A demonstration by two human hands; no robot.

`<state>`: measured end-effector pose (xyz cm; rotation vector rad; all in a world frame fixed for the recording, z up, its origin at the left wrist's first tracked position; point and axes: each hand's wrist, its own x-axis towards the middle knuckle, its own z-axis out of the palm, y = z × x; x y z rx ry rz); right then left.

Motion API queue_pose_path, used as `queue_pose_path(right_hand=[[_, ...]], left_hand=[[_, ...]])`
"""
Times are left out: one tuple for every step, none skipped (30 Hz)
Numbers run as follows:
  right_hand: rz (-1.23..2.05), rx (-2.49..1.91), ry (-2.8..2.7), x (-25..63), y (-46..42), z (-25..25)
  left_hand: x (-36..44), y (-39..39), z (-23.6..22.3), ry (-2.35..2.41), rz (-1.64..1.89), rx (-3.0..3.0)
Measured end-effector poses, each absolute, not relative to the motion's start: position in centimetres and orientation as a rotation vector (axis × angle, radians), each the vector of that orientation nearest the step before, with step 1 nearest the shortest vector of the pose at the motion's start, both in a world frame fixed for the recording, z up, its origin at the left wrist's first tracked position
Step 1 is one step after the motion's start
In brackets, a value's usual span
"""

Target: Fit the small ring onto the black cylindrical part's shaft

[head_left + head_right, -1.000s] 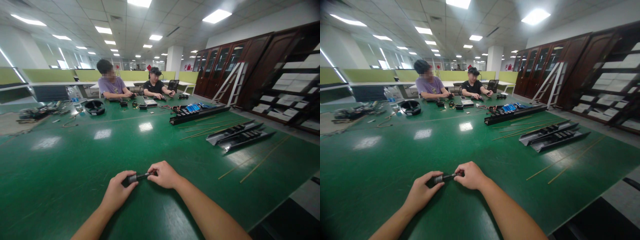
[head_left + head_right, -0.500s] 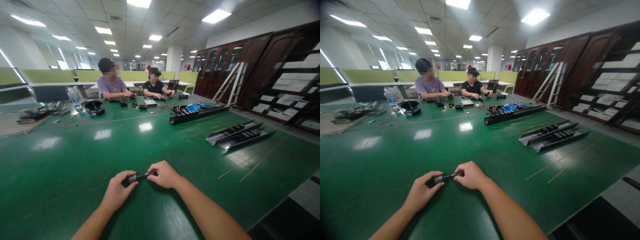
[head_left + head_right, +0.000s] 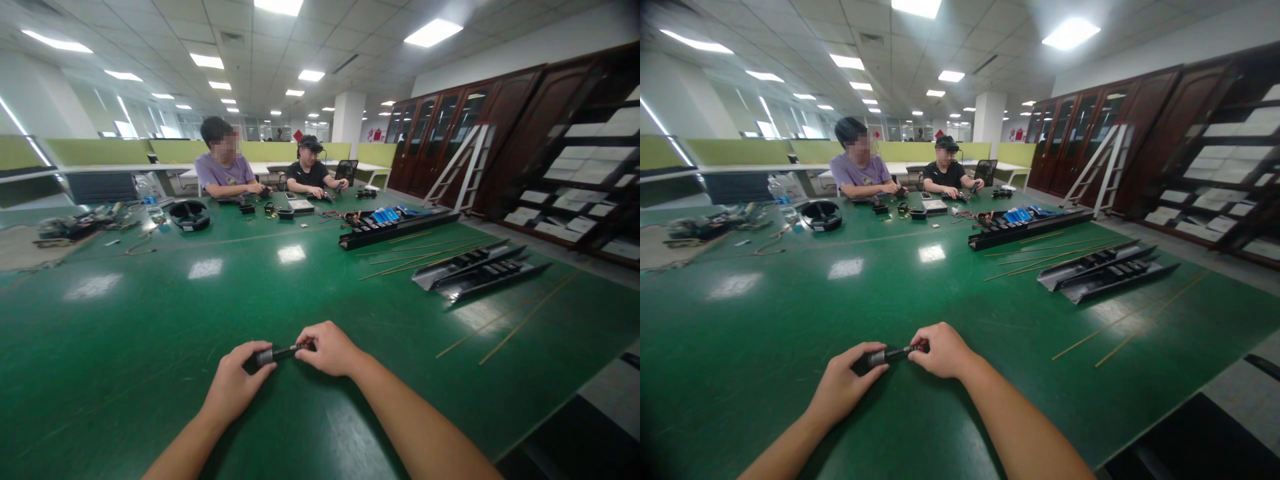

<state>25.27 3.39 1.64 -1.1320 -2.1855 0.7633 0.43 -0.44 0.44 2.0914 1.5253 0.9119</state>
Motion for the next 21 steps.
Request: queue_pose_path(right_hand=[[0.759, -1.132, -2.186, 25.3, 3.4, 1.6], [0.755, -1.133, -2.186, 25.4, 3.4, 1.6], [0.752, -1.134, -2.184, 25.4, 3.5, 1.6], [0.751, -1.134, -2.182, 25.4, 3.5, 1.6], [0.753, -1.133, -2.179, 25.5, 3.5, 1.5], [0.759, -1.13, -2.177, 25.5, 3.5, 1.5], [0.767, -1.127, -2.178, 25.5, 3.5, 1.4], [0.777, -1.125, -2.181, 25.4, 3.5, 1.4], [0.785, -1.125, -2.185, 25.4, 3.5, 1.4], [0.793, -1.127, -2.189, 25.4, 3.5, 1.3], [0.798, -1.129, -2.192, 25.3, 3.5, 1.3], [0.802, -1.129, -2.19, 25.3, 3.5, 1.3], [0.805, -1.128, -2.188, 25.3, 3.5, 1.3], [0.806, -1.125, -2.187, 25.3, 3.5, 1.3], [0.806, -1.123, -2.188, 25.3, 3.5, 1.3], [0.806, -1.123, -2.191, 25.3, 3.6, 1.3], [0.805, -1.124, -2.195, 25.3, 3.6, 1.2], [0.805, -1.125, -2.201, 25.3, 3.6, 1.2], [0.807, -1.125, -2.206, 25.3, 3.6, 1.2], [0.809, -1.123, -2.21, 25.3, 3.6, 1.2], [0.808, -1.123, -2.211, 25.3, 3.6, 1.2]], left_hand=[[0.5, -0.4, 0.5, 1.527, 0.912, 2.089], [0.5, -0.4, 0.6, 1.527, 0.91, 2.086], [0.5, -0.5, 0.7, 1.527, 0.909, 2.08], [0.6, -0.5, 0.9, 1.528, 0.913, 2.071], [0.6, -0.5, 1.1, 1.529, 0.923, 2.062], [0.6, -0.5, 1.2, 1.534, 0.944, 2.052], [0.6, -0.5, 1.4, 1.545, 0.973, 2.037], [0.5, -0.5, 1.5, 1.561, 1.003, 2.013], [0.5, -0.4, 1.6, 1.578, 1.031, 1.971], [0.5, -0.3, 1.6, 1.586, 1.064, 1.903], [0.4, -0.2, 1.7, 1.577, 1.097, 1.809], [0.3, -0.1, 1.8, 1.549, 1.13, 1.697], [0.1, 0.0, 2.0, 1.509, 1.159, 1.581], [-0.1, 0.0, 2.2, 1.469, 1.185, 1.474], [-0.5, -0.1, 2.6, 1.437, 1.202, 1.384], [-1.0, -0.3, 3.1, 1.419, 1.208, 1.312], [-1.6, -0.6, 3.6, 1.416, 1.203, 1.261], [-2.4, -1.0, 4.1, 1.425, 1.195, 1.226], [-3.4, -1.6, 4.5, 1.443, 1.182, 1.208], [-4.6, -2.3, 4.9, 1.47, 1.162, 1.206], [-5.9, -3.1, 5.1, 1.523, 1.149, 1.219]])
